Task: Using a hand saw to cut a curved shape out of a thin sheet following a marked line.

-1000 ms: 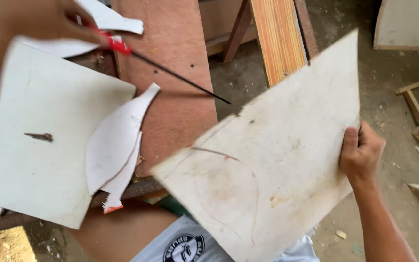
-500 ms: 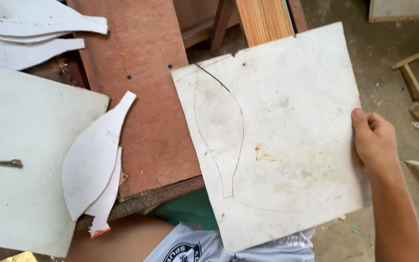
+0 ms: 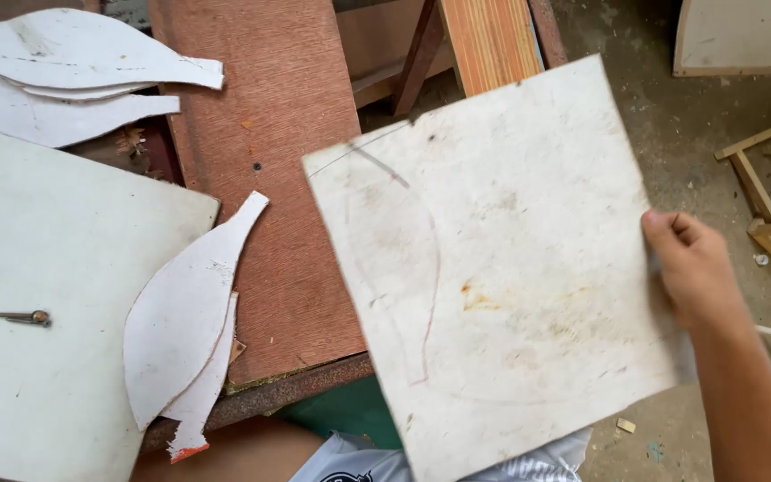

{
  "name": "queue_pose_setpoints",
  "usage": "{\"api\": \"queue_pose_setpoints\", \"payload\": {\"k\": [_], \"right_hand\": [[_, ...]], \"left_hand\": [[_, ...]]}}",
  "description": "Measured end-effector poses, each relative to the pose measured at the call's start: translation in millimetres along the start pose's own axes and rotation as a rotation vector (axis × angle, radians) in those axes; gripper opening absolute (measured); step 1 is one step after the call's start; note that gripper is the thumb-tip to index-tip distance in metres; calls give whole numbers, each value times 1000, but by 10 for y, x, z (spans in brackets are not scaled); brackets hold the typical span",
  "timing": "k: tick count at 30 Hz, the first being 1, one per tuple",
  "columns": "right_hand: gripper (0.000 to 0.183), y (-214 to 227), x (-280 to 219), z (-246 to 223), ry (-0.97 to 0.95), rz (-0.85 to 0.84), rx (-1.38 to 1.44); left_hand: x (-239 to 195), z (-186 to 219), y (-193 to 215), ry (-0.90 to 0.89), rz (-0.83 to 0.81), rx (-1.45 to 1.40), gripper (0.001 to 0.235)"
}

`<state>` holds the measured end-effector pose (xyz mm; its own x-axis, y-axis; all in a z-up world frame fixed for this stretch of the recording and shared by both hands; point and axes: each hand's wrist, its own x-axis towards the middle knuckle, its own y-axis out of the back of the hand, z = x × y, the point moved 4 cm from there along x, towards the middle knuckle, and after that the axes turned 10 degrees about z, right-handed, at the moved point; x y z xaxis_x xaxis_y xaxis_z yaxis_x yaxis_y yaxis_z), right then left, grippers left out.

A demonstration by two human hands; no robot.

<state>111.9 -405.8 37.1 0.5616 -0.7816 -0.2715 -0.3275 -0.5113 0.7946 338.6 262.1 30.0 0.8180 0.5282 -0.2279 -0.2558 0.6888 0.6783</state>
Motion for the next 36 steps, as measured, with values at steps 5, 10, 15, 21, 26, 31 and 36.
{"api": "queue_pose_setpoints", "payload": {"k": [5, 10, 15, 21, 26, 31, 36], "right_hand": [[19, -81, -210, -48, 278, 170, -97], [30, -386, -697, -692, 633, 226, -194], [24, -1071, -1140, -1501, 1170, -80, 257], [33, -1611, -1179, -1969, 1345, -235, 43], [9, -1608, -869, -2010, 1218, -154, 196], [13, -860, -670, -1460, 1152, 54, 183], [61, 64, -451, -700, 598, 94, -297]], "left_hand": [[-2117, 735, -178, -208, -224, -155, 18], [-2486, 605, -901, -340, -182, -227, 29], [-2499, 480, -1217, -416, -114, -154, 34], [-2452, 409, -1185, -481, 38, -423, 41], [-2437, 374, -1197, -464, 33, -421, 41], [-2434, 372, -1158, -466, -3, -478, 43], [-2410, 510, -1202, -403, -81, -426, 45]]}}
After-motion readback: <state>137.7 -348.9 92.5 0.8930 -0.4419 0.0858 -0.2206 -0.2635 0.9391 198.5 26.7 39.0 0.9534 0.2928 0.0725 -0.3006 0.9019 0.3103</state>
